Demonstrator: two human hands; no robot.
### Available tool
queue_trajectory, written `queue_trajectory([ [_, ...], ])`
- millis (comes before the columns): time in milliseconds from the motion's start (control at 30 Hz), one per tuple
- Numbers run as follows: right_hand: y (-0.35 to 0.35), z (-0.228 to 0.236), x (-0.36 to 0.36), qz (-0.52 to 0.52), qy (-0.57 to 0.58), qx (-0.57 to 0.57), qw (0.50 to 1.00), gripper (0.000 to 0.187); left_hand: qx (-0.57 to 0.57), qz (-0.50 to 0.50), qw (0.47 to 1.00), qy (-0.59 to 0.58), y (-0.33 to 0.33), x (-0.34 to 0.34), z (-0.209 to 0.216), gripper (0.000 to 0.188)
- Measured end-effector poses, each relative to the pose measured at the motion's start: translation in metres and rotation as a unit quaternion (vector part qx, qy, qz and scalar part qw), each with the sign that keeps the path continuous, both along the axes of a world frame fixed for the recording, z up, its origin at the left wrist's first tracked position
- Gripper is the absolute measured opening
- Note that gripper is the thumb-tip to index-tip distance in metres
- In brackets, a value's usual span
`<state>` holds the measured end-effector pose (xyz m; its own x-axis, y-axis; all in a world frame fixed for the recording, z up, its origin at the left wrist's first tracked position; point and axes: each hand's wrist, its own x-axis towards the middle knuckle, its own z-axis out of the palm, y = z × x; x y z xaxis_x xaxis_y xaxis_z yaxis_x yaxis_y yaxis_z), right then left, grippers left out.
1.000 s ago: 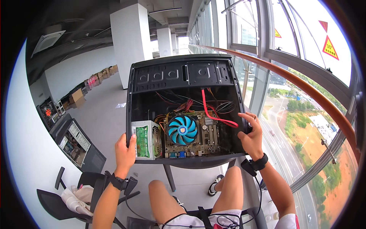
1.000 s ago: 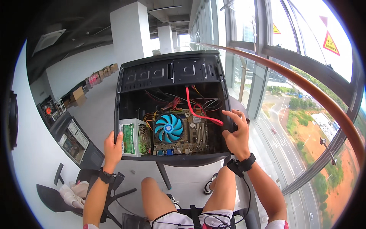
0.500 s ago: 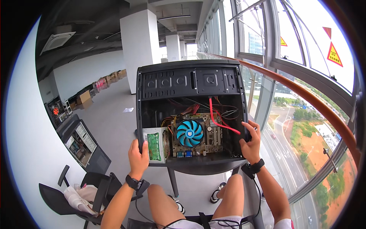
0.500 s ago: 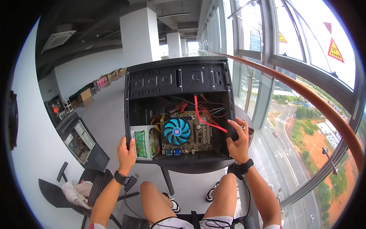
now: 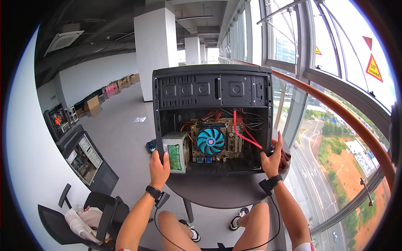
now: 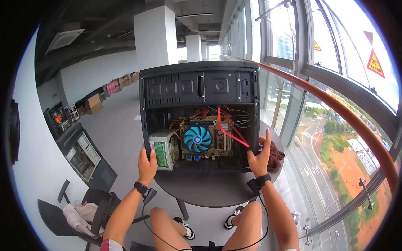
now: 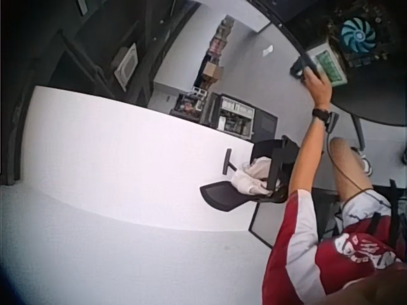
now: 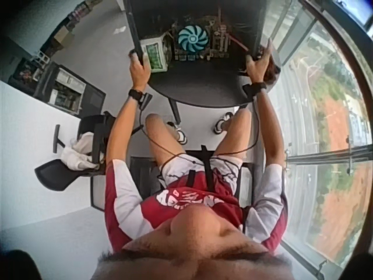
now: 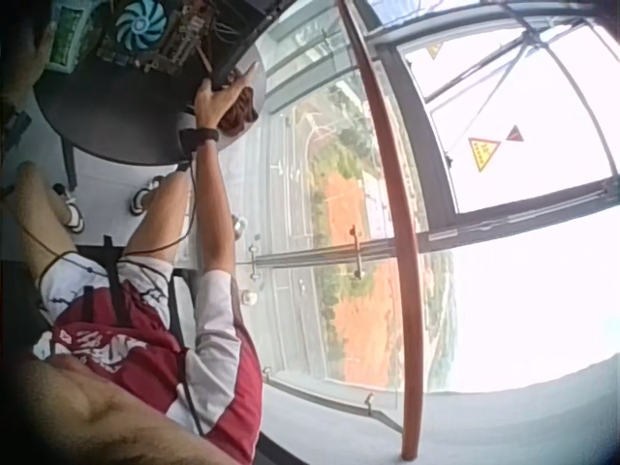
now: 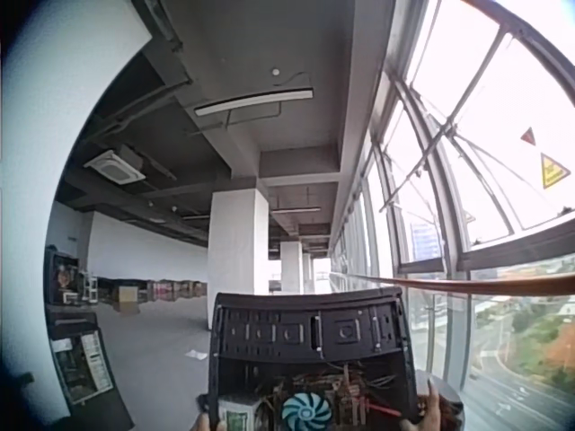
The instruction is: The person uses a screwdriver to remove screws from the back and side of a desktop computer tower. They then remove the side panel to expose the internal components, including the motherboard and power supply.
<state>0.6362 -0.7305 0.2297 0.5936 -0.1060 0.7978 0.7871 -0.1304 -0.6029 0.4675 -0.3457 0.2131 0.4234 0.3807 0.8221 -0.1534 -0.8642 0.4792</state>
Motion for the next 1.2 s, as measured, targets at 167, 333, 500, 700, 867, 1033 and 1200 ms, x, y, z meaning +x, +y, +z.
queue_trajectory([
  [167,-0.001,-0.027,0.031,0.002,0.111,-0.074,0.991,0.041,-0.065,-0.014,0.994,0.089,0.0,0.007,-0.009,0.036],
  [333,-0.006,-0.038,0.047,-0.032,0.203,-0.153,0.967,0.035,-0.08,-0.015,0.986,0.143,-0.007,0.009,-0.023,0.039],
  [500,0.004,-0.031,0.039,-0.015,0.269,-0.197,0.943,0.036,-0.08,0.011,0.988,0.132,-0.001,0.004,-0.034,0.044],
  [700,-0.008,-0.035,0.045,-0.016,0.237,-0.205,0.95,0.036,-0.109,-0.017,0.983,0.144,-0.006,0.013,-0.03,0.045],
  [867,-0.015,-0.026,0.038,0.016,0.242,-0.246,0.938,0.039,-0.161,-0.018,0.975,0.152,-0.01,-0.014,-0.043,0.033],
  [1033,-0.044,-0.018,0.031,0.055,0.256,-0.204,0.943,0.046,-0.408,-0.165,0.89,0.119,-0.076,-0.103,-0.049,0.014],
  [1200,-0.071,0.014,0.055,0.101,0.34,-0.1,0.93,0.038,-0.461,-0.27,0.802,0.268,-0.129,-0.16,-0.114,0.008],
])
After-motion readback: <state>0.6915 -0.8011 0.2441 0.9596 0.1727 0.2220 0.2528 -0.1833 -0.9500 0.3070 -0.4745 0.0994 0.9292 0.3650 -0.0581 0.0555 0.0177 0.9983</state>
